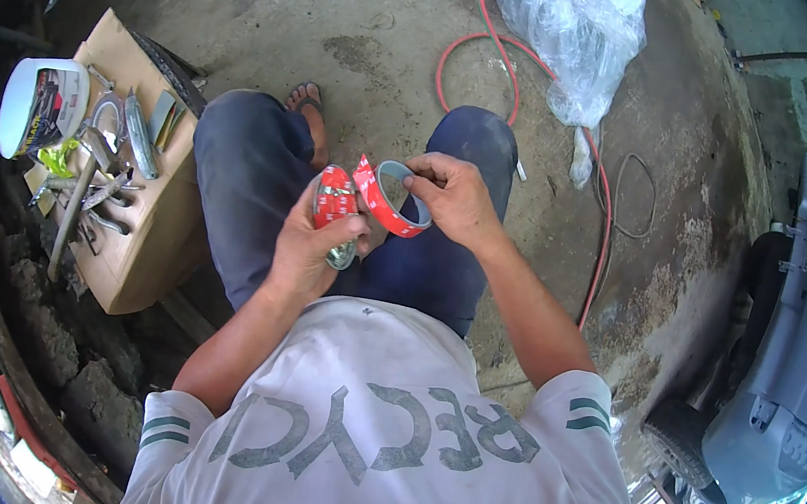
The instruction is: Repairing a utility knife using electrical tape and a screwdriver, and organizing gas cylinders in a workshop.
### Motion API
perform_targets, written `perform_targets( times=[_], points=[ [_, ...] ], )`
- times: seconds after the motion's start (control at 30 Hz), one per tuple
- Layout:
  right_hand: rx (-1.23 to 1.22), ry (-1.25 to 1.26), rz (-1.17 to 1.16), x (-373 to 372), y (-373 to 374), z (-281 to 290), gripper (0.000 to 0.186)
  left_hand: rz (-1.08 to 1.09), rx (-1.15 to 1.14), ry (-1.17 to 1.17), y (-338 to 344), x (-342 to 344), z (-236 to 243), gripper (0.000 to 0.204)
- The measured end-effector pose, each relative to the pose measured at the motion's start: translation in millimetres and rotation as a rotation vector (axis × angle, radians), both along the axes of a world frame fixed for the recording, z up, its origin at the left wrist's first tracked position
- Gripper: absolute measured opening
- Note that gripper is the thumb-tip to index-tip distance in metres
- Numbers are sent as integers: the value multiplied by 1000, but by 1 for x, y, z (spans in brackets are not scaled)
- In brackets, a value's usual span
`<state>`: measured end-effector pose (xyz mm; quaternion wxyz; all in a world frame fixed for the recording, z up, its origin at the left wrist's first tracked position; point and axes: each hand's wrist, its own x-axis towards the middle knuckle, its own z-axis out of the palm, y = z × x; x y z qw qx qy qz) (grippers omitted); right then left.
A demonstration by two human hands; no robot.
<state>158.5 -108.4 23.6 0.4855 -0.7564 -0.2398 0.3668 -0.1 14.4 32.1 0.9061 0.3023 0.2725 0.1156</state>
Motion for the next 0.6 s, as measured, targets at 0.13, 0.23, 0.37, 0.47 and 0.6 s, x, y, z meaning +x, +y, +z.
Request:
perform_targets(
  times=[0.13,0.23,0.37,0.47,0.6],
  points=[
    [-43,11,-85,-11,12,-7,16,24,-41,20,-2,13,4,40],
    [109,-79,-142,-20,12,-24,17,25,-36,49,4,18,5,34],
    [222,-466,-193,-40,15,2,21,59,-17,23,12,22,1,30],
    [409,135,-142,-54,19,-1,20,63,81,58,19,23,-6,23],
    [302,59,-161,-52,18,0,17,-37,294,124,38,14,-11,19]
  ],
)
